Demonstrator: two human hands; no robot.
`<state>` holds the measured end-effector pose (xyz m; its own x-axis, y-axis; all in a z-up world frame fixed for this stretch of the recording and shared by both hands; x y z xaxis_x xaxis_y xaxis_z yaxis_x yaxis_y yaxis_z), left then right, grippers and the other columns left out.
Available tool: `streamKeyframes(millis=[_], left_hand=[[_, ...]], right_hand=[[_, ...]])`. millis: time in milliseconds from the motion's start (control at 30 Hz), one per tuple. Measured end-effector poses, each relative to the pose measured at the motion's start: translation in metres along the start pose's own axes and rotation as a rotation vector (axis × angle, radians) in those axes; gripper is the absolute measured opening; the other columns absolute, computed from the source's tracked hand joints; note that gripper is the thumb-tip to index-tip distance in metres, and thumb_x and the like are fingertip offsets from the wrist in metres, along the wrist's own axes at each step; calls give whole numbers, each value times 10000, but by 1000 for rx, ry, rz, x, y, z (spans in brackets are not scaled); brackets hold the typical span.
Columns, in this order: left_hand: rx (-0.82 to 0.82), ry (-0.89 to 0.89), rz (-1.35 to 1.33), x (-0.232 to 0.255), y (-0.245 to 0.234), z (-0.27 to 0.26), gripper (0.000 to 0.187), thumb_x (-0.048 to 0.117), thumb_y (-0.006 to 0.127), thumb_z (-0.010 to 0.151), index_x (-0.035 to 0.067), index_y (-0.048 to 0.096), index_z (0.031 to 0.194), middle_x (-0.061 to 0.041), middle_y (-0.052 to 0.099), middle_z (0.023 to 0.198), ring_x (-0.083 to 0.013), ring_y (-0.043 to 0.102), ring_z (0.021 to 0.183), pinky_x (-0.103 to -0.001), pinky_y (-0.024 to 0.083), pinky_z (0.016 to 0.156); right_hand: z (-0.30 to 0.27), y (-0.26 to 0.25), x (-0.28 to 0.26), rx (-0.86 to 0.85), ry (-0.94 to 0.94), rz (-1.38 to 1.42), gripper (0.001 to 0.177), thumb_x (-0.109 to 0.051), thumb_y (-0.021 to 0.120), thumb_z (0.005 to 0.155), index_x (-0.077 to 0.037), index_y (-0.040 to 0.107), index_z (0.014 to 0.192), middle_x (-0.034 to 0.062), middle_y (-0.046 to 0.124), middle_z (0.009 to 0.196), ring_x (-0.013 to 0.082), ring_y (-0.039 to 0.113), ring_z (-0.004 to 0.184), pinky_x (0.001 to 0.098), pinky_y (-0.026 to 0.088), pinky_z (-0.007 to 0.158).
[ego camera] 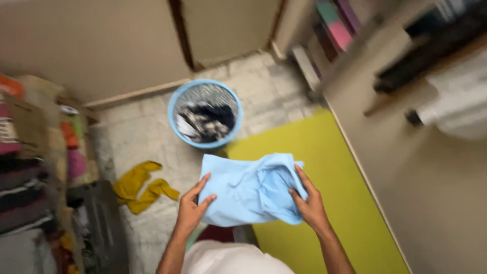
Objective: The person folds a striped shirt, a white shirt, a light blue shirt, white shorts, and dark shorts on a low green table. After folding each item, they place it on a shelf in a closet.
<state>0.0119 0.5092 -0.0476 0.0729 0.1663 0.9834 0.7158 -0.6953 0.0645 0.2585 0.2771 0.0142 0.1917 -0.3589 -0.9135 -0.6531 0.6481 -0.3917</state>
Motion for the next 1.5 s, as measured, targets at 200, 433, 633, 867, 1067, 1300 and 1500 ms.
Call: streamKeyframes(millis=[200, 433, 633, 867, 1067, 1300, 1500], left_hand=[[98, 90, -10, 41, -84, 75, 655, -59, 754, 841, 3, 547, 1459, -172, 544, 1523, -180, 523, 1357, -319, 412, 1123], [319, 165, -29, 93, -174, 97, 688, -82, 748, 821, -6, 528, 1468, -163, 553, 1519, -168, 514, 1365, -314, 384, 1144], [480, 207, -42, 136, -240, 87, 693, -106, 741, 814, -16, 531, 1468, -155, 561, 1506, -160, 506, 1372, -299, 358, 1157], [571, 191, -162, 142, -317, 113, 710, -78, 759, 801, -5, 535, 1471, -147, 558, 1513, -177, 540, 1325, -335, 401, 1126], [549, 374, -109, 178, -388, 183, 719, -93, 754, 801, -33, 515, 1476, -174, 514, 1547, -177, 455, 1421, -329, 309, 1181], [586, 373, 104, 270, -467, 248, 772, -48, 810, 750, 10, 541, 1471, -167, 595, 1472, -176, 518, 1341, -318, 365, 1139], [638, 540, 79, 315, -507, 295, 737, -28, 805, 777, -32, 542, 1465, -176, 570, 1514, -191, 520, 1370, -335, 369, 1168]], right_hand=[[122, 68, -48, -104, -85, 114, 736, 33, 695, 851, -67, 443, 1535, 136, 477, 1586, 228, 444, 1449, 355, 371, 1156], [216, 152, -114, -279, -126, 320, 792, 60, 701, 836, -58, 410, 1563, 121, 423, 1614, 214, 400, 1470, 358, 336, 1178], [265, 220, -165, -408, -57, 485, 832, 54, 711, 794, -79, 416, 1560, 98, 422, 1613, 217, 426, 1449, 374, 350, 1172], [323, 304, -222, -497, -101, 396, 833, 44, 726, 774, -87, 442, 1546, 107, 454, 1604, 223, 431, 1456, 375, 348, 1168], [396, 366, -291, -502, -267, 337, 813, 61, 722, 776, -69, 457, 1534, 91, 464, 1607, 198, 395, 1481, 362, 306, 1174], [461, 408, -395, -476, -333, 426, 780, 86, 700, 780, -42, 480, 1517, 104, 533, 1537, 188, 500, 1380, 345, 397, 1120], [499, 441, -455, -419, -337, 473, 697, 87, 702, 804, -4, 535, 1474, 133, 624, 1423, 195, 590, 1281, 329, 451, 1085]])
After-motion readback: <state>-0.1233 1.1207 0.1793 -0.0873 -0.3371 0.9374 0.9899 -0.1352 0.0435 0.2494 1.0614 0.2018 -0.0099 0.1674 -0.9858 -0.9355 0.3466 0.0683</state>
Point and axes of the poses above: each hand's wrist, its own z-axis towards the middle knuckle, its own y-axis out of the palm, x = y × z, the point moved 3 cm from there along z, towards the middle knuckle
